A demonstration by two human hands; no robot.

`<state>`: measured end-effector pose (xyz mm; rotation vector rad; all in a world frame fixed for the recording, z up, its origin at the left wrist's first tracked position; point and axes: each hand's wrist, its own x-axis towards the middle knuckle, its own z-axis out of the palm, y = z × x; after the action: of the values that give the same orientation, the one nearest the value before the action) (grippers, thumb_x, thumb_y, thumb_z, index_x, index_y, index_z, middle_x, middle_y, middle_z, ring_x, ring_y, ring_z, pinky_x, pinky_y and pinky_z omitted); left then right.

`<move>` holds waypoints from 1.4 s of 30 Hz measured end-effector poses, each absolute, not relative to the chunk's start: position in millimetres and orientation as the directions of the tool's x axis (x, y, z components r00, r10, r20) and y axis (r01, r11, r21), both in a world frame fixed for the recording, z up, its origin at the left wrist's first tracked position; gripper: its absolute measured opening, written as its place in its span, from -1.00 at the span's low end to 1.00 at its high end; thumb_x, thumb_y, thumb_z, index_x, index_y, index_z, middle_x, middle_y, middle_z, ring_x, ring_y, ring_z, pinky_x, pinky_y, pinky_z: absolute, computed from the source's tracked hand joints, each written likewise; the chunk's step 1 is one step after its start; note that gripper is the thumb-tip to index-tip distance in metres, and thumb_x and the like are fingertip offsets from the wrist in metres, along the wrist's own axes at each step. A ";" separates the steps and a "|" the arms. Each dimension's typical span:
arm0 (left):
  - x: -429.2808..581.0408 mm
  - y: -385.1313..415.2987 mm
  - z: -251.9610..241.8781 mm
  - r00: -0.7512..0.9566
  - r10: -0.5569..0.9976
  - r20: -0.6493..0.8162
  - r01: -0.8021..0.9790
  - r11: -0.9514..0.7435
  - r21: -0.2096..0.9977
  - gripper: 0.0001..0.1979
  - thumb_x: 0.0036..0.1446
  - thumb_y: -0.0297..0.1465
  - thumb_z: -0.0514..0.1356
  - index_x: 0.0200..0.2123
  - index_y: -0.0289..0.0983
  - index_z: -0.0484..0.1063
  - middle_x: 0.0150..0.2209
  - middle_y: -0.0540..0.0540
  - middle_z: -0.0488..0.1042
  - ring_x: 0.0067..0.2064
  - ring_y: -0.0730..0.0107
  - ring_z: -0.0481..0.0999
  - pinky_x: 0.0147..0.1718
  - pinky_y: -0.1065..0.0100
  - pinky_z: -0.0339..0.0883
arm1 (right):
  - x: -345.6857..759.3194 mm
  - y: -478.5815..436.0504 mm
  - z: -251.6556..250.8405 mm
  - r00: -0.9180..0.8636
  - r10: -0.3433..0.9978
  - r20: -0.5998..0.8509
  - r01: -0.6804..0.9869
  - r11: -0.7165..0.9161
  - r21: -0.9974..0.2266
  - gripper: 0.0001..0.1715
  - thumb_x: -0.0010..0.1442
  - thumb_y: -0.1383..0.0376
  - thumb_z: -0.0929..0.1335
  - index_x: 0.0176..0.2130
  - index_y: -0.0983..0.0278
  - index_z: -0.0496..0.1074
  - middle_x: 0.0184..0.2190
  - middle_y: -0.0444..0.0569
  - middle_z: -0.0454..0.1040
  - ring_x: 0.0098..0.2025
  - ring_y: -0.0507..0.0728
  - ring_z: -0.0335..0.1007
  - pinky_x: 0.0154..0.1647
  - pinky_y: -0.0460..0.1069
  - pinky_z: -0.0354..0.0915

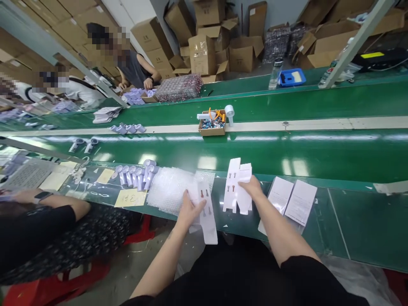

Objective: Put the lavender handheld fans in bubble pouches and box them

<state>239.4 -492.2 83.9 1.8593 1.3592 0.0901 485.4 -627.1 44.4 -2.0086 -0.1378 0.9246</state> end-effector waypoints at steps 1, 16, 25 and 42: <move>247.2 -503.8 78.3 0.454 0.792 -0.407 0.786 -0.142 0.601 0.02 -0.05 -0.12 0.27 0.29 -0.39 -0.25 0.25 -0.44 0.07 0.22 -0.07 0.18 0.14 0.12 0.08 | 500.2 -636.2 56.3 0.723 0.450 -0.524 -0.236 -0.552 -0.800 -0.49 -0.12 0.25 0.46 -0.14 0.34 0.38 -0.12 0.15 0.53 -0.07 0.27 0.46 -0.04 0.10 0.36; 330.4 -583.7 124.2 0.857 0.434 0.279 0.071 -0.634 0.770 -0.45 0.17 -0.25 0.07 0.20 -0.27 0.13 0.15 -0.31 0.21 0.21 0.02 0.12 0.18 0.01 -0.10 | 528.8 -730.8 137.8 0.771 0.325 -0.548 -0.522 -0.169 -0.836 -0.40 -0.16 0.25 0.45 -0.06 0.22 0.35 -0.29 0.07 0.58 -0.37 0.33 0.53 -0.40 0.22 0.45; 286.2 -520.0 208.5 0.897 0.322 0.303 0.119 -0.837 0.534 -0.72 0.16 -0.45 0.04 -0.16 -0.20 0.51 -0.37 -0.16 0.50 -0.23 0.20 0.42 -0.14 0.17 0.20 | 478.5 -709.3 174.6 0.745 0.642 -0.181 0.123 -0.400 -0.908 -0.42 0.09 -0.13 0.28 -0.11 0.22 0.44 -0.31 0.13 0.54 -0.34 0.25 0.51 -0.46 0.06 0.43; 147.1 -404.6 202.9 0.801 0.596 0.052 0.248 -0.410 0.878 -0.67 -0.07 -0.22 0.34 -0.24 -0.24 0.47 -0.31 -0.10 0.48 -0.23 0.22 0.38 -0.24 0.25 0.25 | 256.0 -551.1 199.6 0.368 0.906 -0.210 0.434 -0.367 -0.823 -0.57 0.19 0.02 0.26 -0.26 0.29 0.51 -0.36 -0.02 0.56 -0.31 0.28 0.47 -0.30 0.10 0.40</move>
<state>147.1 -404.6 202.9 2.0017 0.6281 0.4441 256.0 -551.1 199.6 -1.9541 -1.1564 0.8911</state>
